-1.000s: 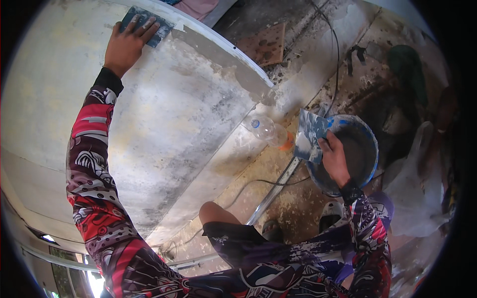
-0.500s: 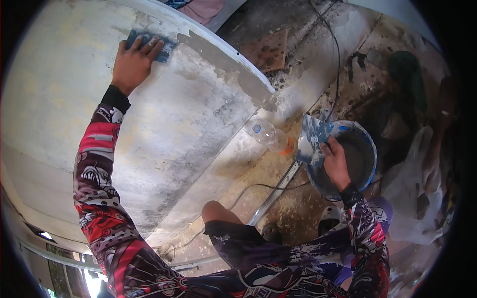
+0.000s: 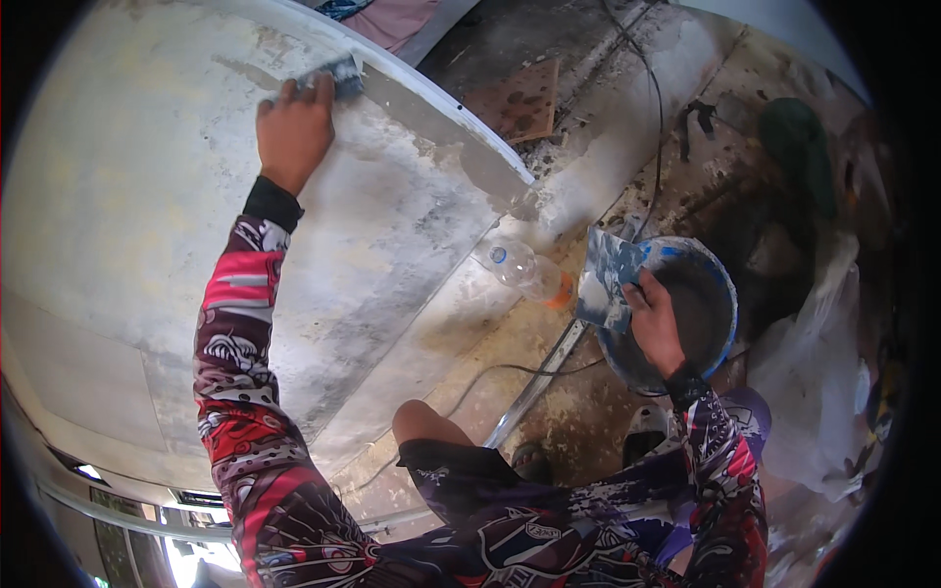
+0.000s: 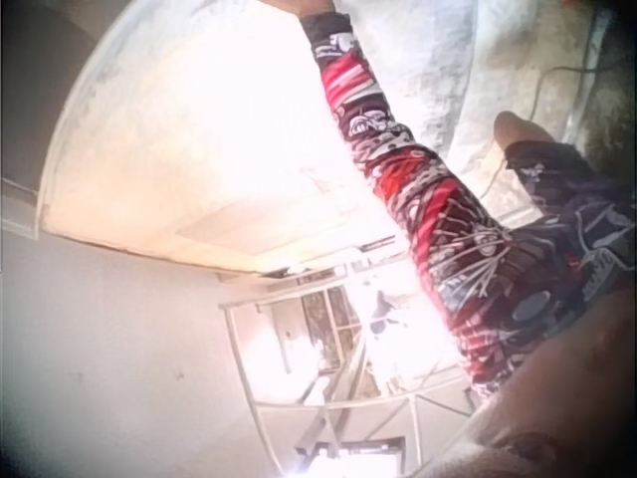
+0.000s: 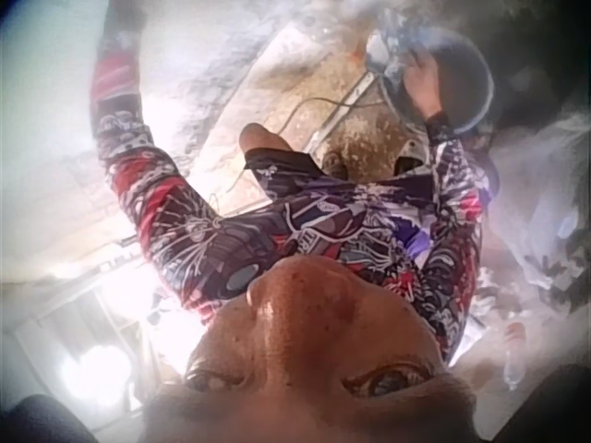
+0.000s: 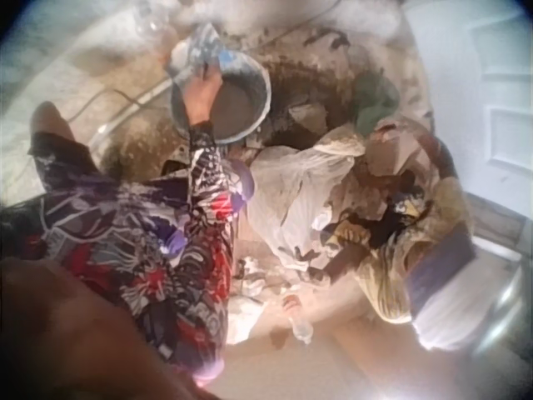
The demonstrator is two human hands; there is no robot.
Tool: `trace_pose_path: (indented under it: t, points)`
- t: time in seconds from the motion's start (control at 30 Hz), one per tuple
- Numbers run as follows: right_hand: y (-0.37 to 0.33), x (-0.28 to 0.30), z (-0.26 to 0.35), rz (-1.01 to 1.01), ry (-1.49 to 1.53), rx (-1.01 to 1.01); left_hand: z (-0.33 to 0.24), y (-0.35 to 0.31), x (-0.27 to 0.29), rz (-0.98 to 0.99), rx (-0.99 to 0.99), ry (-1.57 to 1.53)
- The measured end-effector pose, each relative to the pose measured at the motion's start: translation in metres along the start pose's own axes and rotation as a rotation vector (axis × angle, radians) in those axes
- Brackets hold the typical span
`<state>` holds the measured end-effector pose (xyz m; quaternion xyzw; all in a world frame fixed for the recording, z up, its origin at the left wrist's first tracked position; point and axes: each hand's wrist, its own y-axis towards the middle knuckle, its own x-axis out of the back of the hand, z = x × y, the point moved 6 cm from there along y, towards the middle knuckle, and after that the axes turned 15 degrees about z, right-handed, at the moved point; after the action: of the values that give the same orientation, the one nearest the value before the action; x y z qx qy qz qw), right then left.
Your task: The person holds putty knives, loads plaster mixture, and applies and smooths the compound along the upper edge and surface of a wall.
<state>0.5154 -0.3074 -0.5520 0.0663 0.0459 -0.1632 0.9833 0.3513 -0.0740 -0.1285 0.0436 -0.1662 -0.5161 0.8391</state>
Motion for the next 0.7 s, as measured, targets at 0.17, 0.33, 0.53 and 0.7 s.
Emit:
trace_pose_path:
  t: [0.17,0.33,0.53,0.7]
  points:
    - [-0.002,0.003,-0.013,0.027,0.333,-0.146,-0.068,-0.036,0.013,0.178,-0.033,-0.511]
    - [0.003,-0.012,0.0,0.141,0.784,-0.195,-0.165,-0.11,0.018,0.276,-0.056,-1.46]
    - [0.003,-0.012,0.012,0.143,0.784,-0.132,-0.262,-0.156,0.052,0.335,0.064,-1.943]
    - [0.0,-0.013,0.005,0.142,0.716,-0.164,-0.272,-0.152,0.05,0.355,0.043,-1.782]
